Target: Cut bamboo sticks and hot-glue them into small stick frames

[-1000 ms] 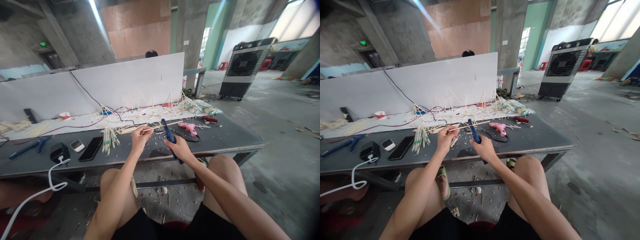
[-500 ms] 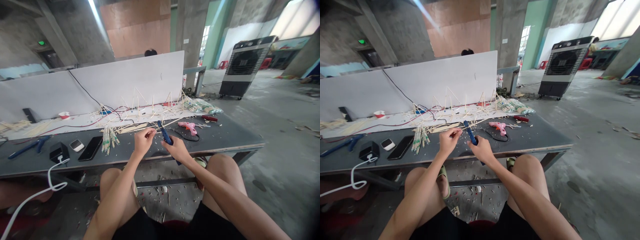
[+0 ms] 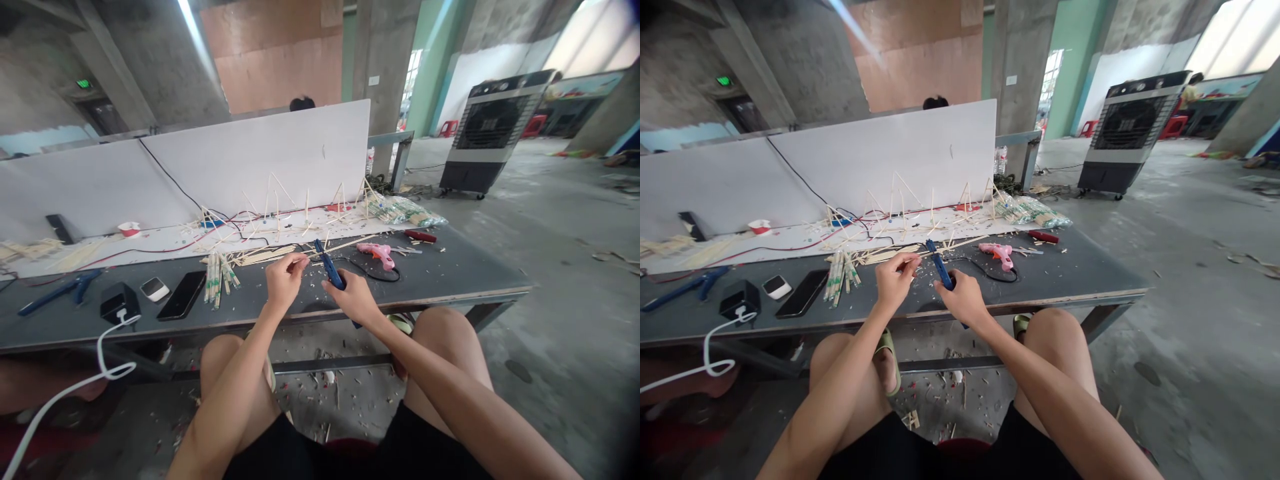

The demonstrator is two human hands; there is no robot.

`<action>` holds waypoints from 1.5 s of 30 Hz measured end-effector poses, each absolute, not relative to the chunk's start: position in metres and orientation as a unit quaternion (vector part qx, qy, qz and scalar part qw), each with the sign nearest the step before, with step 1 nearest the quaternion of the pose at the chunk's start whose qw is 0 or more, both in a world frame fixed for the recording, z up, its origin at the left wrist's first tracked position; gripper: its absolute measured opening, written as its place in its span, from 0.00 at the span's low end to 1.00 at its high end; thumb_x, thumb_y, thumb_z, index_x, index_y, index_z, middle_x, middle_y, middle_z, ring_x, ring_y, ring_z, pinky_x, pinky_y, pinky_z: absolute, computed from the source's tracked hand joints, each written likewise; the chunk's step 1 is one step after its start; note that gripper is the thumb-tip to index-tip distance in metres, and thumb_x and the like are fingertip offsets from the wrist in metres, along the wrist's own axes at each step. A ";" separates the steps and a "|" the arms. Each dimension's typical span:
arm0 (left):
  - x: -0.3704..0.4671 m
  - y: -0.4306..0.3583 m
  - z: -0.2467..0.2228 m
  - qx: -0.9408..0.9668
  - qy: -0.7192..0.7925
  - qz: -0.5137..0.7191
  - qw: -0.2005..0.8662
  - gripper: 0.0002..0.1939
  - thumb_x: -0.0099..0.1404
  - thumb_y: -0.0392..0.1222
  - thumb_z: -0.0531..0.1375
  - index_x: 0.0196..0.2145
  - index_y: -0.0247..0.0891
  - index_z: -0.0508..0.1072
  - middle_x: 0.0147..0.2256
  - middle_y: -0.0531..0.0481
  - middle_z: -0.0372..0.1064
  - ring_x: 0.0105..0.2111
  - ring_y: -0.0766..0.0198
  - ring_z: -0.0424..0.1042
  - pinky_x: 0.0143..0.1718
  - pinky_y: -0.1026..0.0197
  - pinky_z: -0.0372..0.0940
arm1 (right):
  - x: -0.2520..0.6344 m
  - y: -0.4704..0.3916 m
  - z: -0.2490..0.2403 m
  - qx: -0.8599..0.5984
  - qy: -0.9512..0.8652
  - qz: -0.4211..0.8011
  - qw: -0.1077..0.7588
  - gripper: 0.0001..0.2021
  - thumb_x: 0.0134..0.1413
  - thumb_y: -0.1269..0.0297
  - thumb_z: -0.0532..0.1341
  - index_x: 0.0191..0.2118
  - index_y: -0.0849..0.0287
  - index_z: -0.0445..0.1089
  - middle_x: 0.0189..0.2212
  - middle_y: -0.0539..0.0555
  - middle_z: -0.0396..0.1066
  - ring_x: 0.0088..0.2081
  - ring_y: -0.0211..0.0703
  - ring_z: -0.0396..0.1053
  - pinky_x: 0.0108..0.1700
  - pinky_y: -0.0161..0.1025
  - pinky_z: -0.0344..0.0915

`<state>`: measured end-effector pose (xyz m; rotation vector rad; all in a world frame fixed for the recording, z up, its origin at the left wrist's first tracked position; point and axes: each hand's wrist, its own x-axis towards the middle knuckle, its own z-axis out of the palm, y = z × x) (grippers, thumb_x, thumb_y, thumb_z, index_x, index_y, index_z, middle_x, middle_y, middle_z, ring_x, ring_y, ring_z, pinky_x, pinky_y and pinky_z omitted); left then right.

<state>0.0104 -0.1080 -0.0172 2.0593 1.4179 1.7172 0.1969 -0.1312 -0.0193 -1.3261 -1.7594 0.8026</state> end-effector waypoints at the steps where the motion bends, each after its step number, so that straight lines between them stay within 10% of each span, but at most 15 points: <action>1: 0.010 -0.108 -0.017 0.678 0.468 0.564 0.053 0.14 0.67 0.52 0.61 0.36 0.39 0.79 0.28 0.48 0.78 0.21 0.64 0.73 0.25 0.64 0.65 | 0.197 -0.131 -0.020 -0.519 -0.692 0.313 0.391 0.12 0.55 0.54 0.59 0.29 0.57 0.67 0.23 0.50 0.70 0.26 0.41 0.65 0.31 0.36 0.54; 45: 0.007 -0.112 -0.009 0.712 0.443 0.537 0.091 0.15 0.68 0.53 0.60 0.35 0.39 0.77 0.27 0.48 0.76 0.22 0.62 0.74 0.26 0.63 0.65 | 0.193 -0.129 -0.027 -0.515 -0.676 0.328 0.413 0.15 0.56 0.51 0.60 0.31 0.58 0.70 0.25 0.51 0.73 0.27 0.42 0.67 0.31 0.36 0.56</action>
